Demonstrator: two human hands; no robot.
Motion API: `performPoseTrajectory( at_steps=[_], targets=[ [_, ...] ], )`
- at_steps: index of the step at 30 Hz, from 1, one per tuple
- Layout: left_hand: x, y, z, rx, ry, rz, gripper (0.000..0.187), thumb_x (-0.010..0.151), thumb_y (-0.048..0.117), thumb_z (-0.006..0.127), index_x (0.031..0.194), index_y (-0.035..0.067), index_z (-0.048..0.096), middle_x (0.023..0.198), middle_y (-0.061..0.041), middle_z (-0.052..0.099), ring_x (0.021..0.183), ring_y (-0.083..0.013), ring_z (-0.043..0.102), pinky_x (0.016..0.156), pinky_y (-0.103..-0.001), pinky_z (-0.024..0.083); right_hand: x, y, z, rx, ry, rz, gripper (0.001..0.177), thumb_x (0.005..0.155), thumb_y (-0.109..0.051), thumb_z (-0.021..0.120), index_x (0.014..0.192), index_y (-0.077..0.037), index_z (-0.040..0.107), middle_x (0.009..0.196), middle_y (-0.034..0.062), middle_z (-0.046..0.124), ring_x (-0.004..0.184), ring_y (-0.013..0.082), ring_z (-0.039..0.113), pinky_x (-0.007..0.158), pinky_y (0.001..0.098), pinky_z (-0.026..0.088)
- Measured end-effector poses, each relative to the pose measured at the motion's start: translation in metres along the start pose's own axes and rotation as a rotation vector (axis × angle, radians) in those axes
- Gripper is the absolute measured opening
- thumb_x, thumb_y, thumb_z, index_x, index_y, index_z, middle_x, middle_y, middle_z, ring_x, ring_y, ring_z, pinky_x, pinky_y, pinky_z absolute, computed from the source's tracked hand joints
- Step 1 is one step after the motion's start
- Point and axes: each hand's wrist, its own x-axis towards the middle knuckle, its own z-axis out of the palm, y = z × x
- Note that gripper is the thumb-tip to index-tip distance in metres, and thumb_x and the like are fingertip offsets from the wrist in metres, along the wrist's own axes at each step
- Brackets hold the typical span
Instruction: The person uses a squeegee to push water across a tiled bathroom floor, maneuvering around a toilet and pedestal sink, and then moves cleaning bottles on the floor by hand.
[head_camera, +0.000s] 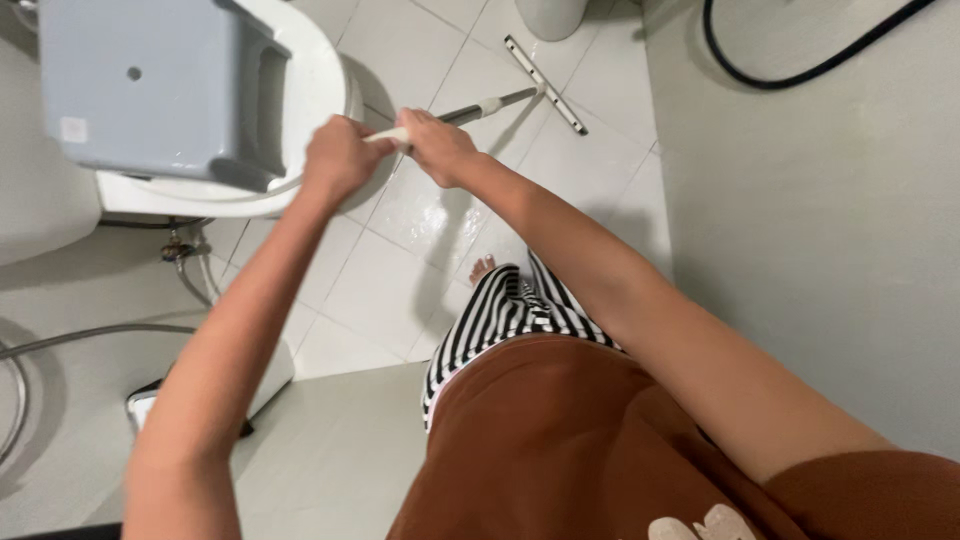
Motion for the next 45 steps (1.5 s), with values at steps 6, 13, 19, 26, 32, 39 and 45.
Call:
performPoseTrajectory(
  at_steps=[6,13,19,26,32,39,45],
  targets=[
    [0.027,0.072,0.040,-0.380,-0.215,-0.219,0.042,0.090,0.039,0.071,0.086,-0.002,0.074,0.059,-0.012,0.061,0.045,-0.0236,0.055,0.046,-0.043,0.048,-0.012,0.085,-0.031,-0.065,-0.099,0.101,0.024,0.096,-0.014,0.061,0.116,-0.011,0.048,0.122,0.0092,0.060,0.122,0.0304,0.055,0.092,0.0444,0.050],
    [0.035,0.118,0.080,-0.320,-0.224,-0.402,0.060,0.094,0.050,0.066,0.073,-0.006,0.068,0.060,-0.015,0.064,0.046,-0.0277,0.062,0.049,-0.040,0.051,-0.018,0.139,-0.062,-0.123,-0.222,0.129,0.025,0.089,-0.006,0.060,0.113,-0.012,0.053,0.122,0.0099,0.061,0.122,0.0312,0.055,0.094,0.0453,0.048],
    [0.002,0.114,0.136,-0.202,-0.068,-0.352,0.057,0.097,0.053,0.066,0.080,0.000,0.076,0.075,-0.019,0.070,0.066,-0.0300,0.064,0.062,-0.042,0.048,-0.046,0.169,-0.049,-0.170,-0.319,0.054,0.024,0.089,-0.005,0.060,0.112,-0.012,0.056,0.119,0.0126,0.062,0.119,0.0330,0.057,0.097,0.0446,0.048],
    [-0.094,0.096,0.089,-0.660,-0.217,-0.521,0.043,0.095,0.042,0.061,0.089,0.000,0.072,0.064,-0.009,0.062,0.047,-0.0175,0.053,0.042,-0.035,0.043,-0.097,0.105,-0.017,-0.072,-0.227,-0.197,0.020,0.091,-0.009,0.064,0.110,-0.007,0.058,0.112,0.0149,0.065,0.115,0.0352,0.060,0.095,0.0455,0.049],
    [-0.140,0.050,0.085,-0.773,-0.318,-0.543,0.048,0.093,0.035,0.065,0.075,-0.009,0.063,0.057,-0.011,0.058,0.036,-0.0166,0.044,0.033,-0.034,0.033,-0.107,0.014,-0.022,-0.233,-0.479,-0.086,0.040,0.089,-0.039,0.072,0.106,-0.004,0.061,0.116,0.0171,0.065,0.105,0.0376,0.064,0.085,0.0474,0.053],
    [-0.129,0.054,0.161,-1.024,-0.333,-0.553,0.038,0.090,0.026,0.067,0.068,-0.005,0.063,0.049,-0.011,0.057,0.033,-0.0134,0.042,0.030,-0.029,0.028,-0.126,0.056,-0.007,-0.212,-0.380,0.050,0.033,0.085,-0.027,0.072,0.110,-0.007,0.062,0.117,0.0179,0.064,0.112,0.0356,0.063,0.091,0.0458,0.052],
    [-0.082,0.107,0.227,-1.141,-0.277,-0.654,0.032,0.090,0.032,0.067,0.078,0.004,0.059,0.056,-0.006,0.054,0.039,-0.0153,0.044,0.035,-0.034,0.033,-0.153,0.100,-0.018,-0.224,-0.107,0.319,0.062,0.079,-0.012,0.077,0.134,-0.011,0.048,0.143,0.0126,0.047,0.130,0.0321,0.052,0.097,0.0442,0.049]
  ],
)
